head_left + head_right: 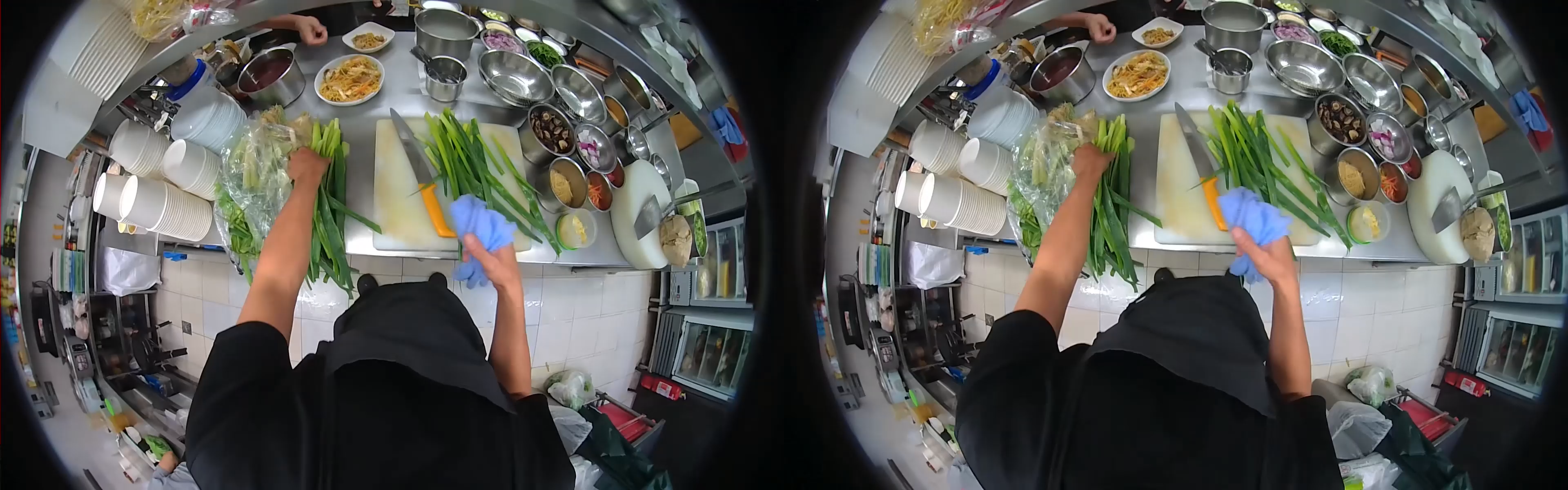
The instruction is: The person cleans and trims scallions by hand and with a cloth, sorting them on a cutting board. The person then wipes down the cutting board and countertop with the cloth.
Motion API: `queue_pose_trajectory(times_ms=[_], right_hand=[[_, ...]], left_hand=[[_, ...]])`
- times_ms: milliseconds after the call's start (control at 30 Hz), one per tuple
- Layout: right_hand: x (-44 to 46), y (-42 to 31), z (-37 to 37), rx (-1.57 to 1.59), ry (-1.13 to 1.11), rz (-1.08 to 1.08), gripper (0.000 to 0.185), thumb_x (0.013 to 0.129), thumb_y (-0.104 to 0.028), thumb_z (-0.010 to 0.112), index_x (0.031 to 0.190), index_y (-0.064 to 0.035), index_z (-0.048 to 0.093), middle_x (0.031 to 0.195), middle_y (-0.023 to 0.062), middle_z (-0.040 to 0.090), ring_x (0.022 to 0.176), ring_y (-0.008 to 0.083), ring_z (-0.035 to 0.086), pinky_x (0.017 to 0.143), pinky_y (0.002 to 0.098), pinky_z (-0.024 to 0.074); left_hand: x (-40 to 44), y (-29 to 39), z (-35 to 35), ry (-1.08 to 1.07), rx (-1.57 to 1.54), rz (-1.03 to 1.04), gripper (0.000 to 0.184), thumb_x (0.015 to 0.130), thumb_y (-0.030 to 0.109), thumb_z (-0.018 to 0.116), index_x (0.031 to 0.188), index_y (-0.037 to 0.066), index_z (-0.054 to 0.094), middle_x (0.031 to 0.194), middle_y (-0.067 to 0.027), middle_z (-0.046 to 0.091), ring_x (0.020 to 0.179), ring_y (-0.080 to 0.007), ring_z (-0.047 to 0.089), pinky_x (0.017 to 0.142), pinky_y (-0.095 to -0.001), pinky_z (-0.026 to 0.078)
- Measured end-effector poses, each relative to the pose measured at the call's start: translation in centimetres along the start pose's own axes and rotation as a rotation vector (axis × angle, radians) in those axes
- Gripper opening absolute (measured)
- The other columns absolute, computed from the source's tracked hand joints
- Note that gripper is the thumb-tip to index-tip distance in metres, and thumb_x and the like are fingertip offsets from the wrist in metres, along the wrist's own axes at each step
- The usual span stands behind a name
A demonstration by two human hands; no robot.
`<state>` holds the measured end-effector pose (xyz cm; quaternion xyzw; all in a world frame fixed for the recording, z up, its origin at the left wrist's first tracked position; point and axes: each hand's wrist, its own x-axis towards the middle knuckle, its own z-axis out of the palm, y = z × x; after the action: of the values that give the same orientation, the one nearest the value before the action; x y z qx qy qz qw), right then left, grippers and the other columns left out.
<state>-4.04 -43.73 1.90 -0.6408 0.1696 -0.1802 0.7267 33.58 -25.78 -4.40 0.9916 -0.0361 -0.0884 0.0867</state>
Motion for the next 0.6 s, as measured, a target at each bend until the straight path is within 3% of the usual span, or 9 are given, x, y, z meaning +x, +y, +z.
queue_pose_trajectory(times_ms=[133, 200, 333, 400, 533, 600], right_hand=[[2.4, -1.8, 3.0, 0.041, -0.106, -0.058, 0.027, 0.082, -0.017, 0.065, 0.096, -0.0026, 0.047, 0.072, 0.0018, 0.051, 0.058, 0.0101, 0.051, 0.051, 0.0245, 0.0436], [4.4, -1.7, 4.7, 0.038, -0.129, -0.080, 0.027, 0.082, -0.017, 0.065, 0.096, -0.0024, 0.047, 0.072, 0.0015, 0.050, 0.058, 0.0100, 0.051, 0.051, 0.0247, 0.0438], [8.8, -0.3, 8.5, -0.063, -0.153, -0.089, 0.025, 0.084, -0.020, 0.063, 0.094, -0.0026, 0.049, 0.072, 0.0011, 0.051, 0.060, 0.0095, 0.052, 0.053, 0.0251, 0.0446], [10.4, -0.5, 10.7, -0.026, -0.128, -0.130, 0.025, 0.084, -0.022, 0.063, 0.094, -0.0029, 0.051, 0.074, 0.0008, 0.053, 0.062, 0.0093, 0.053, 0.055, 0.0250, 0.0452], [13.3, -1.3, 14.0, 0.195, -0.074, -0.116, 0.025, 0.084, -0.021, 0.063, 0.097, -0.0028, 0.052, 0.076, 0.0003, 0.055, 0.064, 0.0089, 0.054, 0.058, 0.0250, 0.0456], [15.6, -0.9, 15.7, 0.337, -0.038, 0.006, 0.022, 0.083, -0.017, 0.064, 0.096, -0.0029, 0.054, 0.078, 0.0002, 0.056, 0.065, 0.0094, 0.054, 0.059, 0.0250, 0.0459]], left_hand=[[2.7, -3.5, 0.2, -0.013, -0.116, 0.182, 0.041, 0.070, 0.034, 0.065, 0.099, 0.005, 0.064, 0.098, -0.0183, 0.064, 0.093, -0.0306, 0.062, 0.079, -0.0398, 0.049], [1.6, -4.5, -1.2, -0.003, -0.485, 0.201, 0.033, 0.072, 0.028, 0.061, 0.095, 0.004, 0.064, 0.089, -0.0213, 0.064, 0.089, -0.0333, 0.062, 0.077, -0.0386, 0.049], [2.3, -5.3, 0.0, 0.073, -0.599, 0.222, 0.032, 0.075, 0.024, 0.060, 0.097, 0.001, 0.062, 0.092, -0.0223, 0.063, 0.088, -0.0352, 0.061, 0.076, -0.0379, 0.047], [0.9, -4.9, -0.9, 0.134, -0.724, 0.273, 0.025, 0.083, 0.016, 0.056, 0.102, 0.002, 0.058, 0.092, -0.0120, 0.063, 0.086, -0.0196, 0.059, 0.077, -0.0330, 0.044], [-1.8, -4.7, -4.8, 0.019, -1.051, 0.476, 0.023, 0.088, 0.013, 0.051, 0.110, 0.003, 0.052, 0.102, -0.0085, 0.060, 0.092, -0.0162, 0.055, 0.082, -0.0304, 0.041], [-4.2, -3.2, -8.0, -0.208, -1.299, 0.574, 0.020, 0.092, 0.011, 0.048, 0.110, 0.004, 0.051, 0.104, -0.0036, 0.057, 0.094, -0.0126, 0.051, 0.084, -0.0278, 0.040]])
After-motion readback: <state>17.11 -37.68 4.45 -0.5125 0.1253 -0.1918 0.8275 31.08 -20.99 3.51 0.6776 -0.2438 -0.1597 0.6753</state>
